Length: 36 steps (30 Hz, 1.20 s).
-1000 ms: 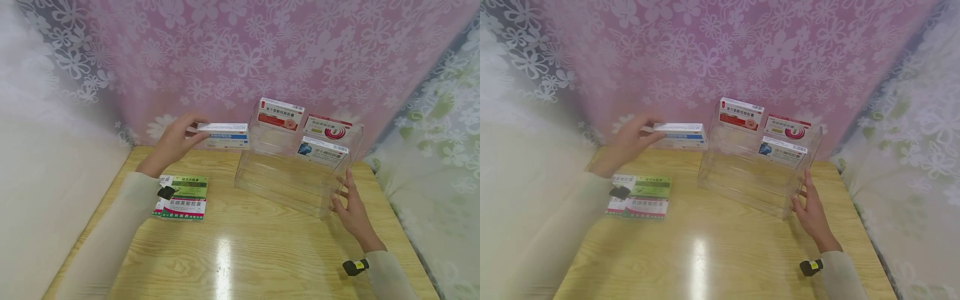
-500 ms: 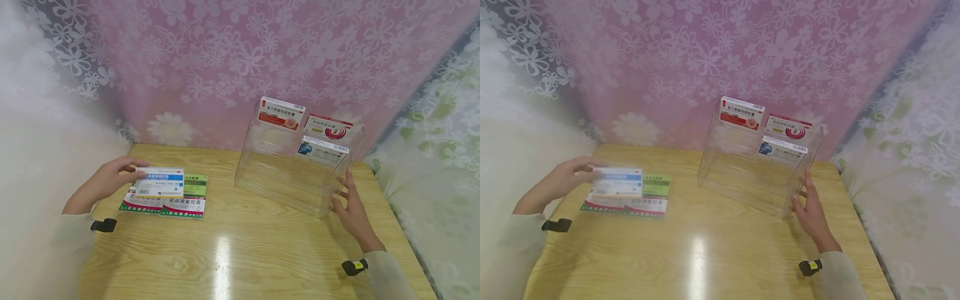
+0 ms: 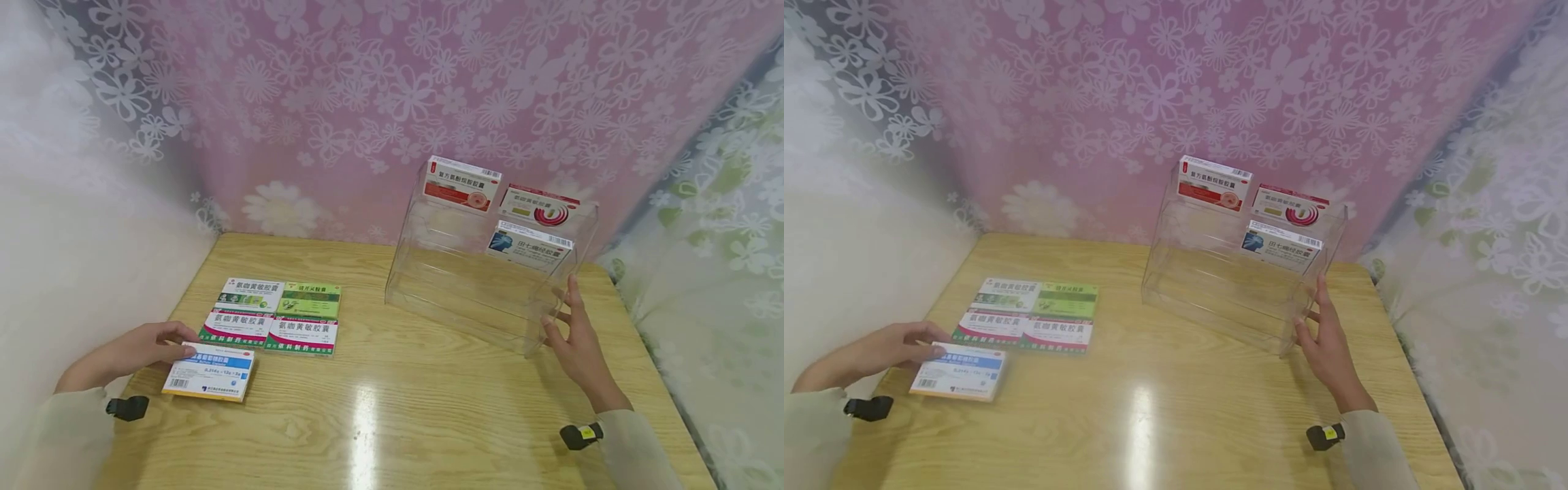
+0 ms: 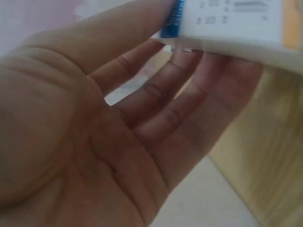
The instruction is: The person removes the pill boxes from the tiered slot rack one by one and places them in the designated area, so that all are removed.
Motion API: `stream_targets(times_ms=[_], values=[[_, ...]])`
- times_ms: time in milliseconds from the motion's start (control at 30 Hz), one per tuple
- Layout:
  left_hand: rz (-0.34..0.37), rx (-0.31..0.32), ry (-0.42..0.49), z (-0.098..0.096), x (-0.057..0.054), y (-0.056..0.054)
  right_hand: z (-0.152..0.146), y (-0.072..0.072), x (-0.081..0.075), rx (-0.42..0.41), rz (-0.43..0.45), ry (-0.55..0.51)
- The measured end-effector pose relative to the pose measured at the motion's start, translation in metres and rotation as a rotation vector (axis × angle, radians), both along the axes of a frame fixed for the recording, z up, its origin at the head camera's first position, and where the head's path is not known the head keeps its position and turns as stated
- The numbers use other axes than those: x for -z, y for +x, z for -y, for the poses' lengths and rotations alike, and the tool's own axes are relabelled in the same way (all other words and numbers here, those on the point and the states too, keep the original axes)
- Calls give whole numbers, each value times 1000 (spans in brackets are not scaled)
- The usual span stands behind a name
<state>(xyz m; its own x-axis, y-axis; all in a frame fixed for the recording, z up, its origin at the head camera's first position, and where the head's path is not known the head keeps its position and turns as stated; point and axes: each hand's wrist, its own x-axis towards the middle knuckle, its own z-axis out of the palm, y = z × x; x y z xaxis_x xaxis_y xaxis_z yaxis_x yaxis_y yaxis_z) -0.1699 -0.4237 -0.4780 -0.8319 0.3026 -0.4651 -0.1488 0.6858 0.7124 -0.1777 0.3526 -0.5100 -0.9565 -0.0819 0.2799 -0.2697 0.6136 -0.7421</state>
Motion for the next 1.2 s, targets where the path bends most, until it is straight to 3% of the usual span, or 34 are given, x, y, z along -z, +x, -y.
stream_targets(times_ms=[133, 300, 467, 667, 1200], values=[[42, -38, 2, 3, 14, 1, 0, 0, 1, 5, 9, 8], [12, -63, -36, 2, 24, 1, 0, -1, 2, 12, 17, 13], [1, -95, -35, -3, 28, -1, 0, -1, 3, 16, 5, 10], [-36, -86, -116, -5, 32, -3, 0, -1, 3, 4, -1, 3], [-6, -117, -157, -14, 40, -7, 0, -1, 2, 4, -5, 13]])
